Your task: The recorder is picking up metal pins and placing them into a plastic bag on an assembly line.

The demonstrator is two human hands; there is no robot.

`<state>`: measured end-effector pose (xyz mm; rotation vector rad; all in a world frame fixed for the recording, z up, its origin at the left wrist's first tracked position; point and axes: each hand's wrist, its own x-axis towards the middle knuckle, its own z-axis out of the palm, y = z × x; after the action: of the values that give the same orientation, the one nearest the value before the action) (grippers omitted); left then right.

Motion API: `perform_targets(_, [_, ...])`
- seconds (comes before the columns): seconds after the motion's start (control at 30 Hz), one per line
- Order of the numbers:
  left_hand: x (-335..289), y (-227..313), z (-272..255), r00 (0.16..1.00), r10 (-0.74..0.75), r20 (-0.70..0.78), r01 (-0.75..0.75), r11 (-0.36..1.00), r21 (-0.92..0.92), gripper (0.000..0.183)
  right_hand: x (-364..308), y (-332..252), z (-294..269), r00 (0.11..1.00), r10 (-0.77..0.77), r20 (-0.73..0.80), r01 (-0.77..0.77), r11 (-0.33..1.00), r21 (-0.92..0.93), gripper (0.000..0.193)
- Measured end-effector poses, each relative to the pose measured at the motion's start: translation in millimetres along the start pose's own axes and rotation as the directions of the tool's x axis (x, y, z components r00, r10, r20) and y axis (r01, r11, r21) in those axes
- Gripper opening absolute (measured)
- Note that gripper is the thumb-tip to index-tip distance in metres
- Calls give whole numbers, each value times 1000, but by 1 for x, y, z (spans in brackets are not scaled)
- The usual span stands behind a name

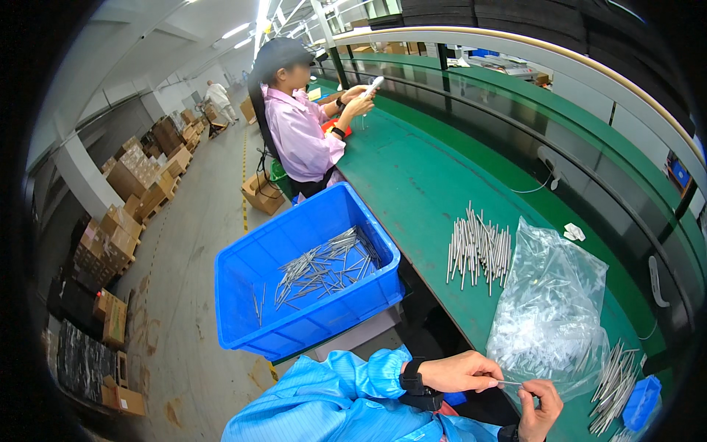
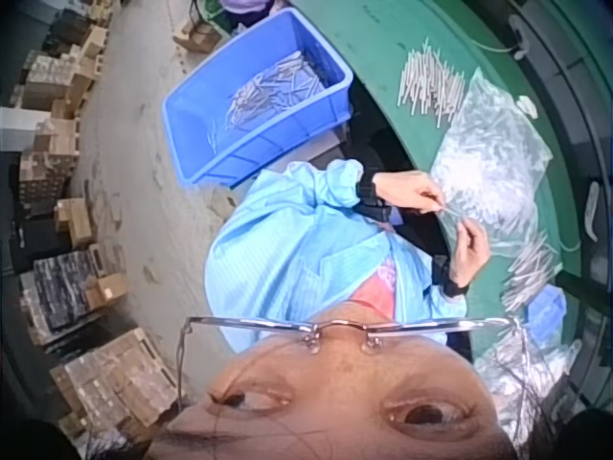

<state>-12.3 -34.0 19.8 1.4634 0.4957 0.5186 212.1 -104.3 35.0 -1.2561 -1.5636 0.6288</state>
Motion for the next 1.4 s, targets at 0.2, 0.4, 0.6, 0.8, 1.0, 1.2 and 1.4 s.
perform_targets(0.2, [-2,2,-4,999,-11,34,9,999,51,24,0,-5,1,999,1,36,-1,1000,1,10])
perform_targets(0.4, [-5,2,-9,970,-155,188,178,977,-114,27,-4,-6,0,995,-91,51,92,995,-31,13])
perform_targets(0.6, [0,3,-8,948,-177,263,208,973,-95,24,-12,-11,-7,993,-101,56,106,990,-93,16])
perform_targets(0.8, [-14,21,-15,997,49,-60,-18,902,432,21,12,-9,3,976,-132,174,136,991,-15,14])
perform_targets(1.0, [-5,29,-19,960,-269,75,259,958,121,23,7,-5,-9,979,-71,194,68,997,24,16])
perform_targets(1.2, [-4,25,-14,941,-297,163,309,949,-56,26,-2,1,-14,977,-29,211,9,995,95,18])
perform_targets(1.4, [-4,23,-14,948,-281,146,286,958,-14,25,-1,4,-12,978,-13,209,-21,987,159,17])
